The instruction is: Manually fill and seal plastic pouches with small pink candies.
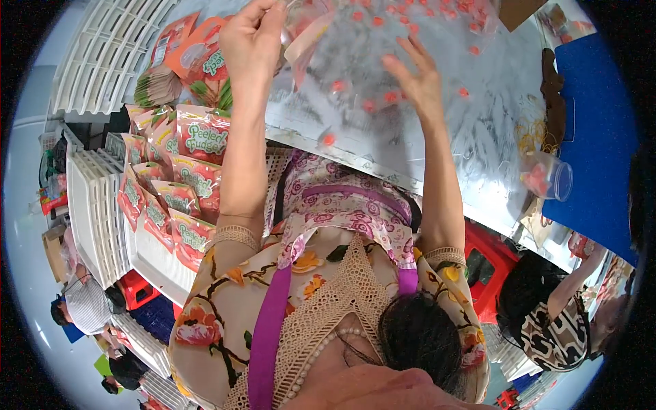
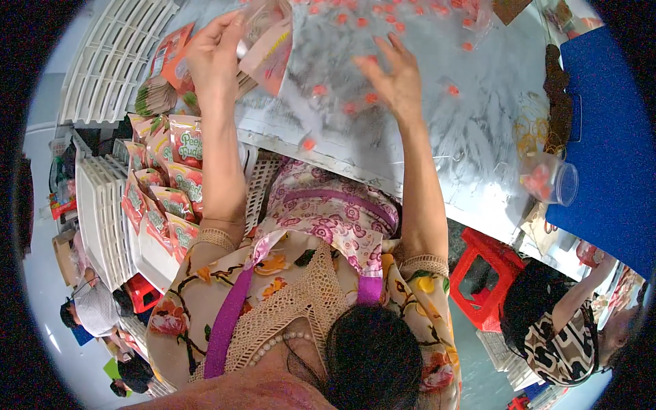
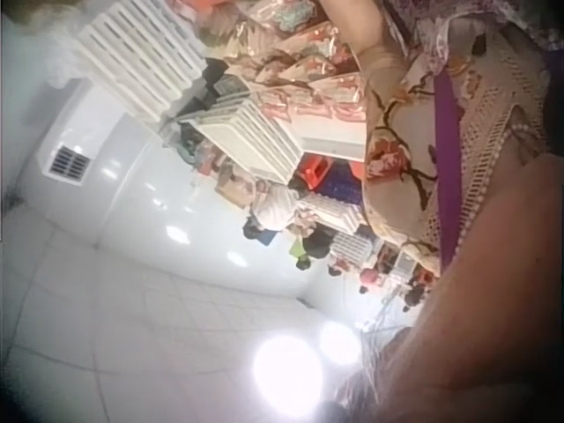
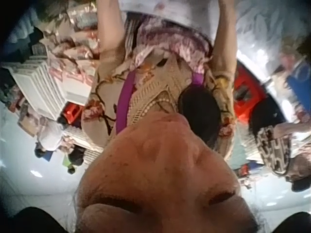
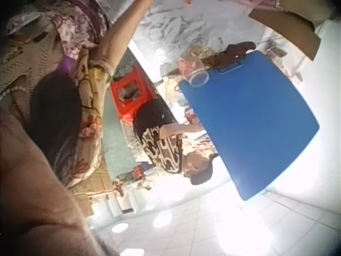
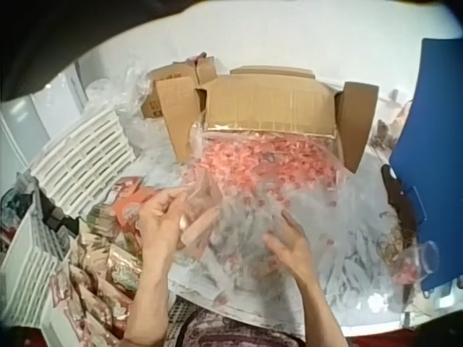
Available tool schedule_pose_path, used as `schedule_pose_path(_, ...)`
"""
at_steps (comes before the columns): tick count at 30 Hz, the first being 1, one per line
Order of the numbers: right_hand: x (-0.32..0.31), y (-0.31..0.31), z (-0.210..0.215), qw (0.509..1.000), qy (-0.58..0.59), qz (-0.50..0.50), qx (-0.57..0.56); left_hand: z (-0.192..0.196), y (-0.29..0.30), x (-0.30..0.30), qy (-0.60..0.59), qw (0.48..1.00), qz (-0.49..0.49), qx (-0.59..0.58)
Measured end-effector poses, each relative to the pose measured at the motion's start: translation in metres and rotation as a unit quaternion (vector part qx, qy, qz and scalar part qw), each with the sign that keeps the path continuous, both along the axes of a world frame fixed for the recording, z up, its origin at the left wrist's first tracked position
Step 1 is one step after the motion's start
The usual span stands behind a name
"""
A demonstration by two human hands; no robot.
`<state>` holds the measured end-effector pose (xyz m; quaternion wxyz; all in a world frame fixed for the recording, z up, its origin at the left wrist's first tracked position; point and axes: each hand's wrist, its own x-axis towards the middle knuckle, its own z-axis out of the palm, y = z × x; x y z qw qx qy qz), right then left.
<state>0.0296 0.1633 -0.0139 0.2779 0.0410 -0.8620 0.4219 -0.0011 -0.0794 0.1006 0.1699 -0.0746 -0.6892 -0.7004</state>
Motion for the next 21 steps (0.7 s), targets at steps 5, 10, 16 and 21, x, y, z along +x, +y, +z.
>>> schedule_pose_path(5,0.008,-0.032,-0.022,0.983,-0.076,0.032,0.164,-0.004,-0.013,0.000,-0.018,0.991,0.033,-0.127)
schedule_pose_path(10,0.021,-0.059,-0.021,0.972,-0.021,0.108,0.210,-0.004,-0.012,0.007,-0.012,0.993,0.043,-0.109)
schedule_pose_path(16,0.029,-0.063,-0.027,0.961,-0.027,0.146,0.232,-0.006,-0.019,0.009,0.015,0.996,0.017,-0.082)
schedule_pose_path(21,0.024,-0.055,-0.031,0.983,0.002,0.052,0.174,0.003,-0.021,0.016,0.001,0.996,-0.001,-0.091)
